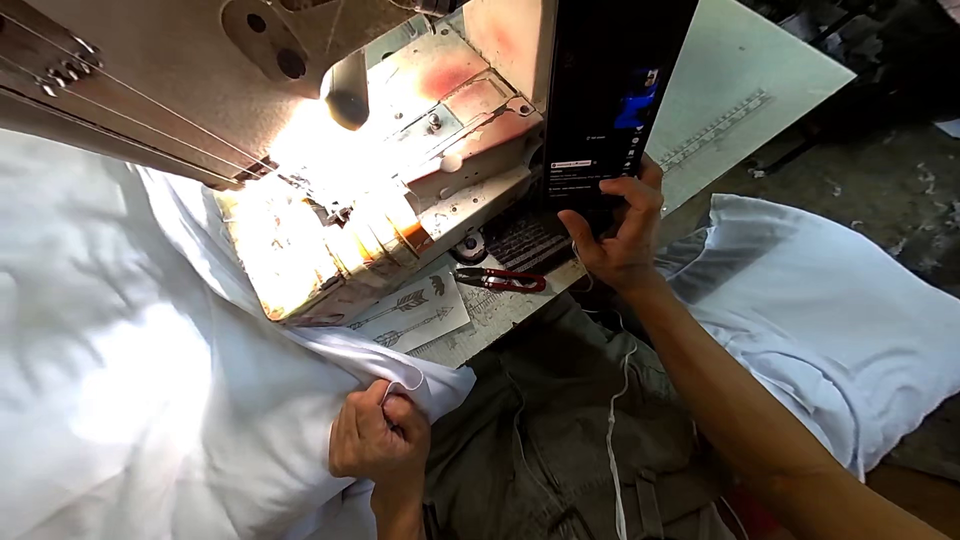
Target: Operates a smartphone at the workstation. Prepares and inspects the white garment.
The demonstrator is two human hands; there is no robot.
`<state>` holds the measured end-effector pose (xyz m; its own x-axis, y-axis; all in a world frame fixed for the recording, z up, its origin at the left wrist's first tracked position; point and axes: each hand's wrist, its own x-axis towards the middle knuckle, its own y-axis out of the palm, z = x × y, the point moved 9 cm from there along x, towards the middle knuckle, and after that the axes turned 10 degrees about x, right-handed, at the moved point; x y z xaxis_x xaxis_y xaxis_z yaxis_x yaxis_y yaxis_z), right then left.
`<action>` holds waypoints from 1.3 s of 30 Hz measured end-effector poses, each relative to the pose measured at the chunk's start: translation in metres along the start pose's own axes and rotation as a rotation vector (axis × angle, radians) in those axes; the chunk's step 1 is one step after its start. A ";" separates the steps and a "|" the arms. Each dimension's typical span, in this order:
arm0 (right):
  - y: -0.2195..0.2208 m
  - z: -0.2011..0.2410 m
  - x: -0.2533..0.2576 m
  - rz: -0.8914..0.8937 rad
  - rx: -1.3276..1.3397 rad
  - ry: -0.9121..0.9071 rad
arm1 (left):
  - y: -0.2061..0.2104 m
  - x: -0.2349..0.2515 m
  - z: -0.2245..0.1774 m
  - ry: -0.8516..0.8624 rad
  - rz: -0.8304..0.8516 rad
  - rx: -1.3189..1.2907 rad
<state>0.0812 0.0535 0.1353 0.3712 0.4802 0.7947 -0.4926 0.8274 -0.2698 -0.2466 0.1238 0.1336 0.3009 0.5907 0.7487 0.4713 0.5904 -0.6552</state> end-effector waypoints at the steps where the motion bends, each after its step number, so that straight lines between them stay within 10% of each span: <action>1: 0.000 0.000 0.000 0.001 -0.002 0.000 | 0.000 0.000 0.000 0.001 -0.001 0.000; 39: 0.000 0.002 0.002 -0.016 -0.028 -0.026 | -0.001 0.000 0.000 0.010 -0.013 -0.010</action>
<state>0.0803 0.0537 0.1379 0.3585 0.4595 0.8126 -0.4648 0.8428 -0.2716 -0.2471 0.1229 0.1345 0.3034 0.5775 0.7579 0.4835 0.5921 -0.6447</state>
